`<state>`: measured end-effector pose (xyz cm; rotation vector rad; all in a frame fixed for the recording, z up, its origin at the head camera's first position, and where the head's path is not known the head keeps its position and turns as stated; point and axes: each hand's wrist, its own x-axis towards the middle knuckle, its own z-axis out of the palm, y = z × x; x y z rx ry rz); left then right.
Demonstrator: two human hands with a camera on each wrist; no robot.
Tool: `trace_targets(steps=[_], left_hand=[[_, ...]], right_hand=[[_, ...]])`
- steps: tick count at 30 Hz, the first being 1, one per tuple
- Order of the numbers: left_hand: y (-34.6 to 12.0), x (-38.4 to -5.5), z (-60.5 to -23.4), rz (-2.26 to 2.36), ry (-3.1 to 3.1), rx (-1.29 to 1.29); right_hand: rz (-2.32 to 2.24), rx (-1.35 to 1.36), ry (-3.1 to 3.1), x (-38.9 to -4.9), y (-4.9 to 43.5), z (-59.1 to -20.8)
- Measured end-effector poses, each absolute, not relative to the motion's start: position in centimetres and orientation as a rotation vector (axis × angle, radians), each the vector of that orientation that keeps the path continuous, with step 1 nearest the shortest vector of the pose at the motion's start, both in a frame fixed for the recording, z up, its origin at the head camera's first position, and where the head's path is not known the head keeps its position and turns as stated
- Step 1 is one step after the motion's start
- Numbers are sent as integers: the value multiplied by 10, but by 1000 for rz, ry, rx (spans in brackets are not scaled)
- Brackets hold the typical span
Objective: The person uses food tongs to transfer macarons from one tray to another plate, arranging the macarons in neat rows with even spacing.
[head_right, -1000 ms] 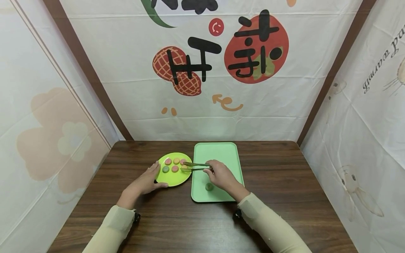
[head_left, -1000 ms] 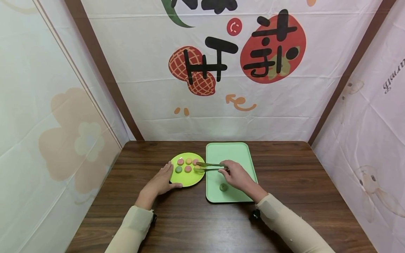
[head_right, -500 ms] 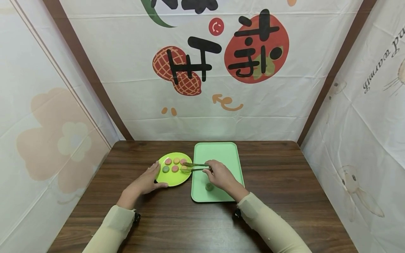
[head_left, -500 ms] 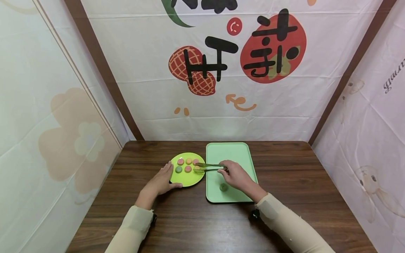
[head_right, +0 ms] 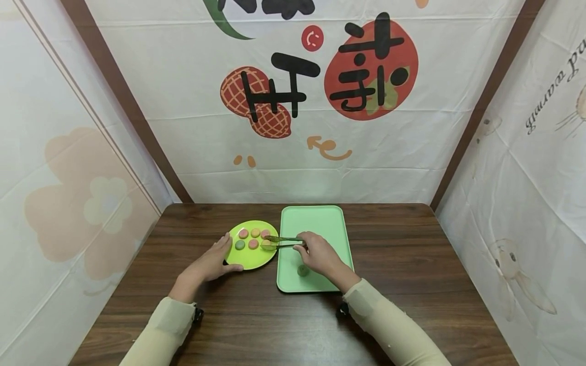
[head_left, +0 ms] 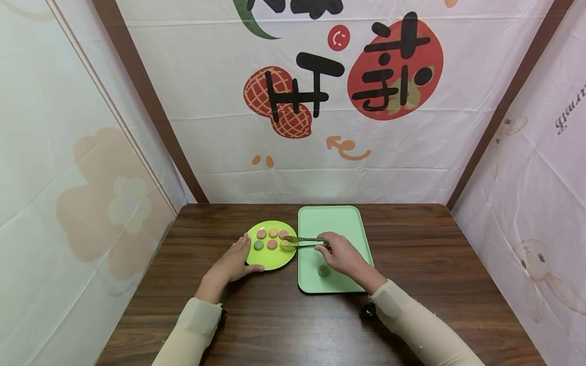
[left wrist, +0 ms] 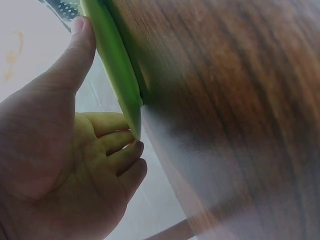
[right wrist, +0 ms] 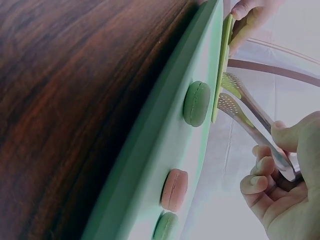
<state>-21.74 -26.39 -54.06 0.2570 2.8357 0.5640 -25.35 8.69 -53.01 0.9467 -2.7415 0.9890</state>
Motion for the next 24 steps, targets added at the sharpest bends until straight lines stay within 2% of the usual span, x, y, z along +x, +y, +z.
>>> trace_targets(steps=[24], left_hand=[[-264,-218,-541,575,2831,247]], right_hand=[[1147,873,-2672,-241,106,-536]])
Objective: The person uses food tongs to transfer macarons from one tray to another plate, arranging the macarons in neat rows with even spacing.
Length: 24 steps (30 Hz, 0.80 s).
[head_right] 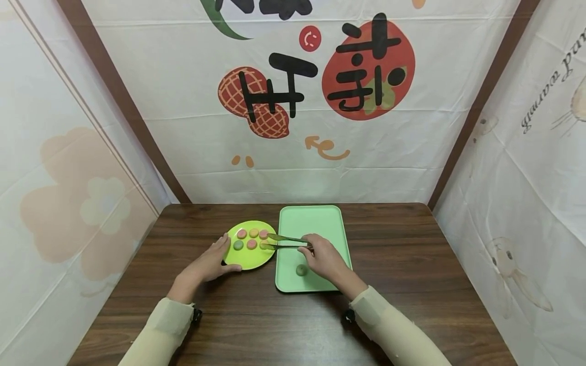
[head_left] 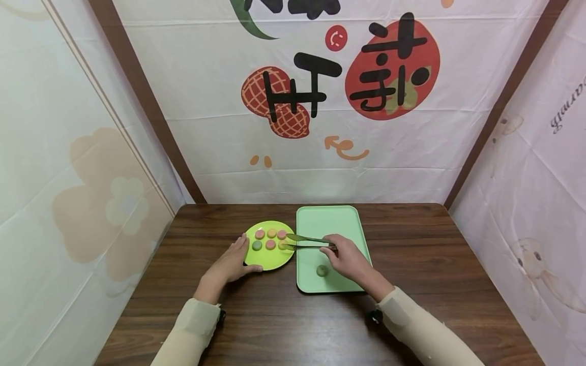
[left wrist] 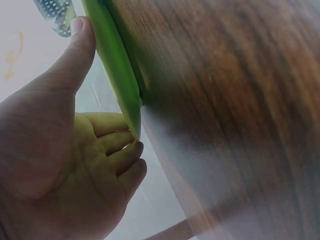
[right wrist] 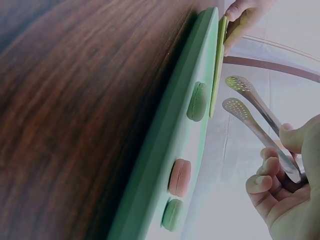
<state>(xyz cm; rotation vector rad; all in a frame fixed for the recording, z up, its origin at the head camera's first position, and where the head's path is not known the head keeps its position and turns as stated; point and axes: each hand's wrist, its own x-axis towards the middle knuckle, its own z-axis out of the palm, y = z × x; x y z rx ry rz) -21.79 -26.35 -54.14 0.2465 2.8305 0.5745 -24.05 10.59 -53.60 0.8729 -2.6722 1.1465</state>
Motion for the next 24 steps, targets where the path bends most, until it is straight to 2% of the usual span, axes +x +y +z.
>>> trace_targets(steps=[24], left_hand=[[-265,-220,-543,563,2838,270]], right_hand=[[1191,833,-2582,-232,134,-538]])
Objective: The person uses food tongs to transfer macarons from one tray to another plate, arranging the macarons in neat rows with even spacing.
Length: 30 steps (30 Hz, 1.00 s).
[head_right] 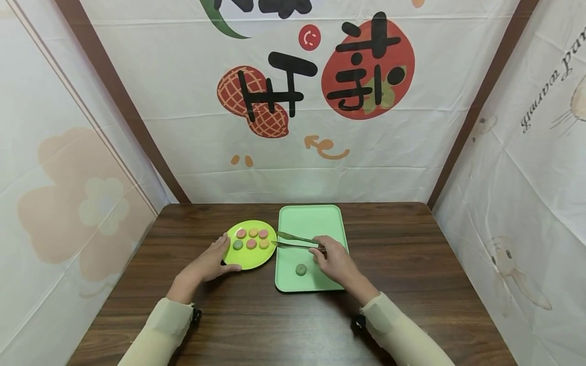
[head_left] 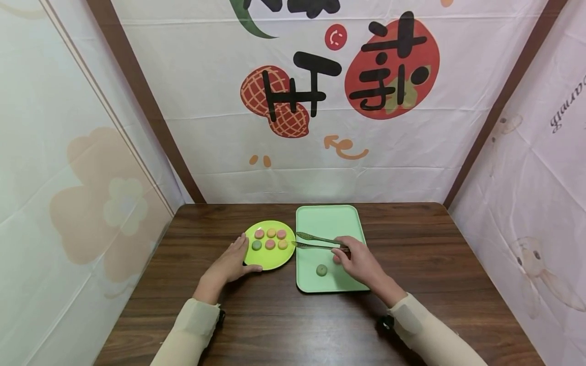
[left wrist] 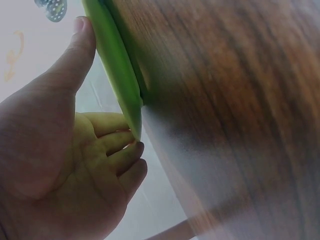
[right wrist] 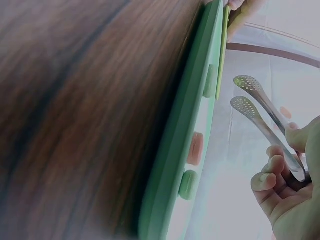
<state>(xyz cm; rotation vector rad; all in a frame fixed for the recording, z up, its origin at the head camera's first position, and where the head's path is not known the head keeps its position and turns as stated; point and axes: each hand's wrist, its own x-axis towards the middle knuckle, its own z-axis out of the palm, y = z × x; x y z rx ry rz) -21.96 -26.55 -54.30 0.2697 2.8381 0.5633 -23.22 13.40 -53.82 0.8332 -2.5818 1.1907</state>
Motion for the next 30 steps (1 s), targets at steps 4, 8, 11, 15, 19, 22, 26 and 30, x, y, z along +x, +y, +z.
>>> trace_targets(steps=[4,8,11,15,19,22,26,30], left_hand=[[-265,-220,-542,564,2838,268],[-265,-220,-542,564,2835,264],[-264,-220,-542,564,2834,262],[-263,-220,-541,564,2831,258],[-264,-219,-542,563,2832,258],[-264,-220,-543,568,2831,263],[-265,-220,-543,568,2830,270],[-265,-220,-543,568,2833,272]], right_hand=[[1144,826,-2569,-231,142,-541],[1135,805,-2569,-229,150,-542],[1133,776,-2568,-228,156,-544],[1136,744,-2567,-227,162,-544],[1141,745,-2551,-225,166,-544],[1145,758,-2535,-224,170,-544],[1145,787,-2528,-221,176,-545],[1141,811,-2522,-219,180,-547]])
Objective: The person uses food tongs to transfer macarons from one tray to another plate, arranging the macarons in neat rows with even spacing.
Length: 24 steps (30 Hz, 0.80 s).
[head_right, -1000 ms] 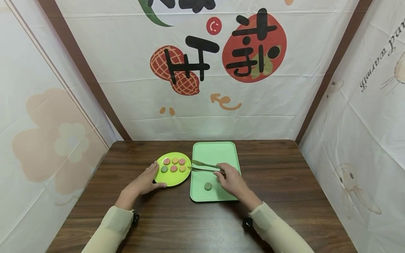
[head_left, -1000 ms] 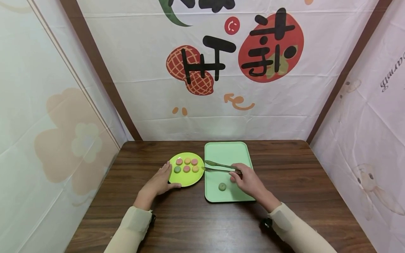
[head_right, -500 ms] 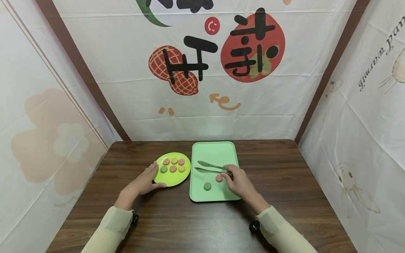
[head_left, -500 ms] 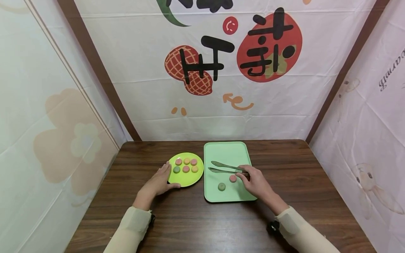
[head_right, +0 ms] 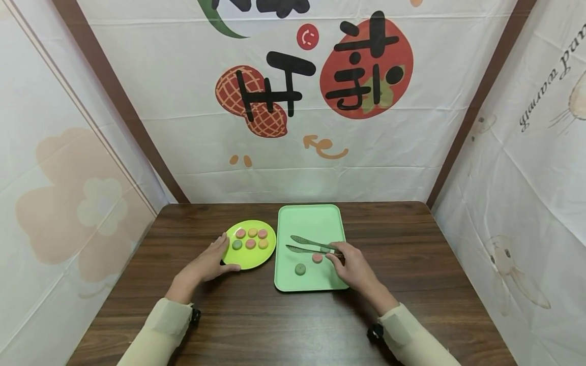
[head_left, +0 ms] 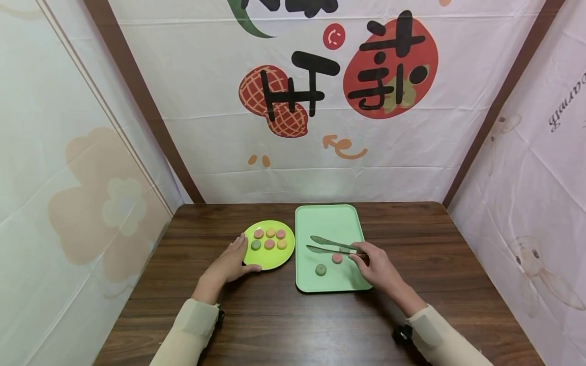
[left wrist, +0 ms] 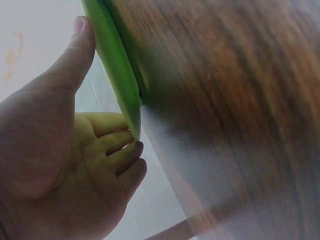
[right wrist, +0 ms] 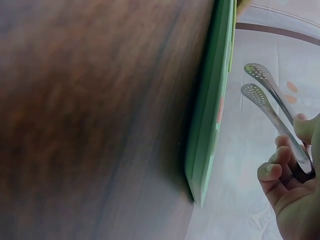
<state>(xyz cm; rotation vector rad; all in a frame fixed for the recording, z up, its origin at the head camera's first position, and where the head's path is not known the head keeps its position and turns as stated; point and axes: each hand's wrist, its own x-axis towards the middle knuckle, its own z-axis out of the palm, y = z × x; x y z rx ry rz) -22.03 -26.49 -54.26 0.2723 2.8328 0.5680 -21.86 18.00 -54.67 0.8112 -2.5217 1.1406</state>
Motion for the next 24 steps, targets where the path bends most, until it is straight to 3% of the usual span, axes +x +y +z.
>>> trace_targets(steps=[24], left_hand=[[-263,-220,-541,539,2830,277]], right_hand=[[1107,982,-2415,-201,200,-555]])
